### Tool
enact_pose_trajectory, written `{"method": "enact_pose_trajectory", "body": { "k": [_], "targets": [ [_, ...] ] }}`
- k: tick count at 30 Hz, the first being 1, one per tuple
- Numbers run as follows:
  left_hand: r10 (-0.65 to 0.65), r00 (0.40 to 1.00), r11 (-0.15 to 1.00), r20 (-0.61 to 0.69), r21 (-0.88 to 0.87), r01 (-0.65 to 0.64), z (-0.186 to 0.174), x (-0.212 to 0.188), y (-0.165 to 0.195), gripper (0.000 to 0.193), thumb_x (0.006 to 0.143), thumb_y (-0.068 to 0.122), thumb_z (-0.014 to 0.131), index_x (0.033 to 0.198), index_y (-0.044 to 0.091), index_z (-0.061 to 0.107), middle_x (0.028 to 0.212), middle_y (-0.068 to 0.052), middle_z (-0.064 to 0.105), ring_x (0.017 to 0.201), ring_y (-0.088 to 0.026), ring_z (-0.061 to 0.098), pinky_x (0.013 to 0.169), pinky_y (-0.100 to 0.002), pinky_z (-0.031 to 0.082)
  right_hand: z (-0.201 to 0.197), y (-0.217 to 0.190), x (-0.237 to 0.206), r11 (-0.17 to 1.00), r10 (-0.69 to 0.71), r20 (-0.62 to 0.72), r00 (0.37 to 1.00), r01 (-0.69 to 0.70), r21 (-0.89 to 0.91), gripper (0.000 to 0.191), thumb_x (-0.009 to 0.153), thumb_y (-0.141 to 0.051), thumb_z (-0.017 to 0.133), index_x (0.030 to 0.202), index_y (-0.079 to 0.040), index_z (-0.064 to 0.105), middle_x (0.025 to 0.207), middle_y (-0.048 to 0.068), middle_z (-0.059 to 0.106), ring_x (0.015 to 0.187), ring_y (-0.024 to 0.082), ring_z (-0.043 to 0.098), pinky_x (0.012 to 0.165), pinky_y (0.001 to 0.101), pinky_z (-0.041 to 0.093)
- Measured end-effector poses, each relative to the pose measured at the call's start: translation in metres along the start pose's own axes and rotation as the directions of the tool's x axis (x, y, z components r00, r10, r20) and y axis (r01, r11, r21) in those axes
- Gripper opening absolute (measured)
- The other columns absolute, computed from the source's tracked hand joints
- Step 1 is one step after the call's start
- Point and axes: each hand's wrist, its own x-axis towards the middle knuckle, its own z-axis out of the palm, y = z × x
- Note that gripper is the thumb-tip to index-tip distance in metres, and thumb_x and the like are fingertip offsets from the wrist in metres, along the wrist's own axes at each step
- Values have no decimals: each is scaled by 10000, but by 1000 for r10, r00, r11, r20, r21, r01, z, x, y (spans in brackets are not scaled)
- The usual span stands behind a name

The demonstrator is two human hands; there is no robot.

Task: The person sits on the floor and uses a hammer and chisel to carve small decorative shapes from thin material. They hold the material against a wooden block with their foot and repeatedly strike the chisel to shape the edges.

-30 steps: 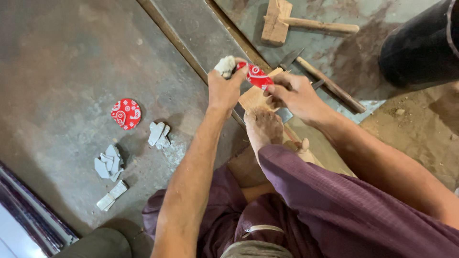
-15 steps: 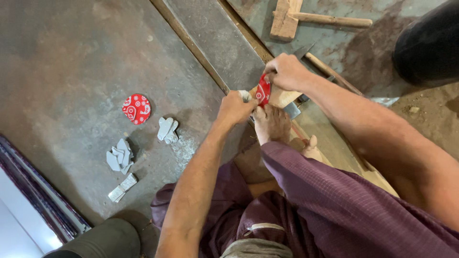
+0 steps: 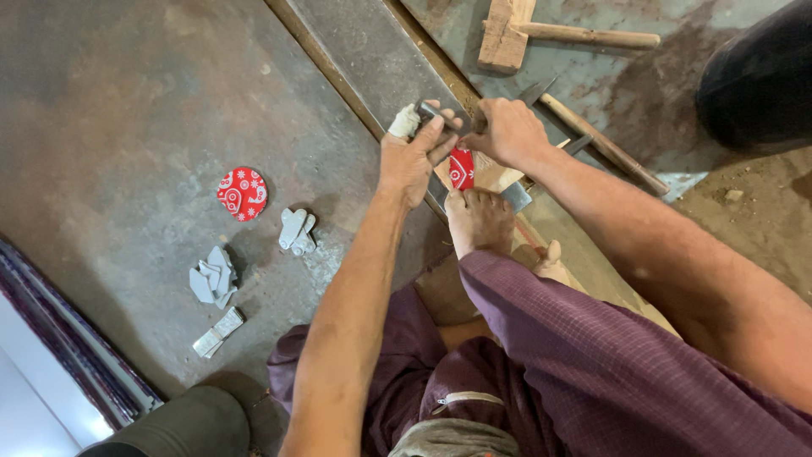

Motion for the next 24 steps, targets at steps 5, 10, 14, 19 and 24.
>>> {"method": "enact_pose_trajectory", "body": {
  "k": [5,10,14,19,24],
  "targets": [
    [22,1000,999,5,49,-22,5,0,-13,205,1004,18,602,1202,68,591,1111,-87,734,1023,-191,719,880,-331,596,4,3,-14,994,-106,-109,988,101,-49,333,824,-360,851,869,-57,722,829,171,722,805,398,700,682,500,542],
    [239,962,902,130,336,-270,6,1,-21,205,1020,-33,600,1218,15,602,1051,-72,709,947,-129,635,836,-289,527,-6,21,-20,981,-181,-305,935,195,16,291,919,-300,797,914,-24,705,861,189,709,795,383,698,689,483,543],
    [288,940,907,183,263,-329,6,-3,-27,183,1007,-25,596,1188,5,607,1070,-53,702,1014,-125,661,936,-283,546,-30,65,-64,977,129,-279,952,-170,-129,382,1006,-404,727,1055,-26,702,938,232,721,844,412,707,720,510,548],
    [346,917,757,200,517,-399,9,-9,-20,154,1023,24,631,1172,8,669,1035,-39,738,992,-99,671,930,-273,546,-19,136,-133,742,519,201,831,-321,-589,624,923,-615,646,1088,-14,688,1000,244,754,908,399,758,780,498,602],
    [331,918,676,220,624,-393,17,-19,-9,179,998,46,639,1169,21,688,1033,-44,772,990,-88,690,927,-283,561,-9,162,-157,899,382,233,894,-301,-317,353,989,-383,562,1039,-43,646,928,250,726,871,428,707,774,526,548]
  ]
}}
